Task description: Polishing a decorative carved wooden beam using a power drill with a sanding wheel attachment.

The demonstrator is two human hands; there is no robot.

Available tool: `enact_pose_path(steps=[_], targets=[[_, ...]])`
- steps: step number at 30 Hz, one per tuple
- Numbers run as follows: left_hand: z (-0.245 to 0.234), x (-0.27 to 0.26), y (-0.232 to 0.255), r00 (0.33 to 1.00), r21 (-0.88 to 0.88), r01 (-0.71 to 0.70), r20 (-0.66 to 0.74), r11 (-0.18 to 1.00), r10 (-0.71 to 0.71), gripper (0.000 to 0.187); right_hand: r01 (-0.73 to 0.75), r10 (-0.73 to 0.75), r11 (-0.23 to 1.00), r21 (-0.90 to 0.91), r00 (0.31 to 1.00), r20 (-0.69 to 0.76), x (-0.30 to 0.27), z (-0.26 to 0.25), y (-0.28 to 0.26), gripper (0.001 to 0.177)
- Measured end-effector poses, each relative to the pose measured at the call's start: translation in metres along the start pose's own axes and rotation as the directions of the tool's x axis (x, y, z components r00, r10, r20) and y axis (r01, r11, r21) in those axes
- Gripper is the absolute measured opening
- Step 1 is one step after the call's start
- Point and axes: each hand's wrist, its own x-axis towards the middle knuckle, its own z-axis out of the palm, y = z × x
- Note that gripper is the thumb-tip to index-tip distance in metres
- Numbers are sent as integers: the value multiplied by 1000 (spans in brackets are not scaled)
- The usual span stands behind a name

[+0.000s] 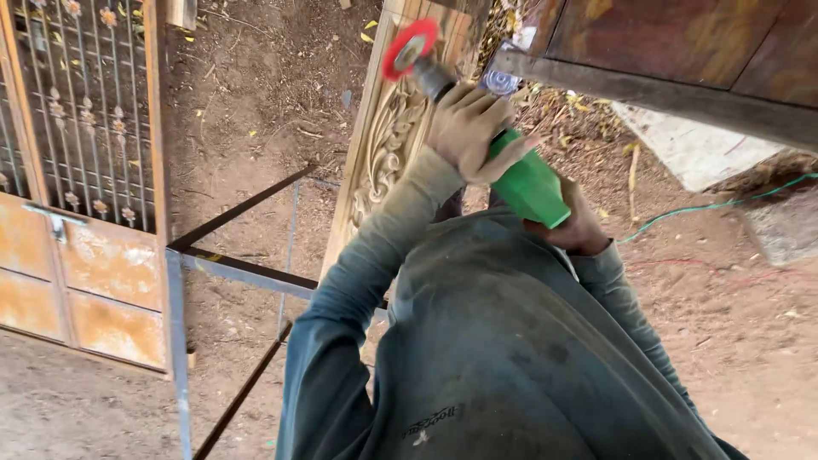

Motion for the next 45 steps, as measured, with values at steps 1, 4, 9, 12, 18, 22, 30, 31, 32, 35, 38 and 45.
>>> enact_pose_path(steps=[1,4,9,12,18,22,30,31,32,35,38,45], targets=[[1,-8,5,999,16,50,-18,999,-49,47,20,-21,999,35,999,42,-2,-1,-2,71],[-1,-23,18,988,41,108,-111,993,-103,43,114,-116,993,17,987,110,-9,-5,4,82],[9,-21,19,965,64,68,-259,996,-49,44,179,-151,969,-168,974,166,-15,-34,60,82],[14,-12,-3,967,69,64,-251,996,-45,45,143,-110,967,-212,981,161,5,-51,67,59],[3,-25,-11,936,125,188,-325,974,-139,55,148,-60,913,-381,970,235,36,-42,-3,40],[-3,-72,15,896,128,287,-387,949,-219,57,169,-104,971,-167,934,341,34,-27,-7,59],[6,-132,74,745,130,521,-552,844,-375,43,216,72,907,-363,768,636,47,-19,-48,74],[13,-128,78,728,164,537,-585,828,-356,43,143,156,921,-362,715,681,49,-29,-49,66],[13,-126,78,722,212,546,-611,811,-326,43,77,221,932,-355,655,722,54,-33,-48,58],[33,-104,80,665,112,586,-632,802,-397,42,263,74,888,-378,729,680,51,-52,-38,59],[45,-73,81,662,100,608,-612,787,-434,50,106,55,973,-205,758,650,52,-80,-35,65],[69,-44,60,700,214,573,-631,791,-336,61,154,58,951,-269,764,642,62,-120,-11,40]])
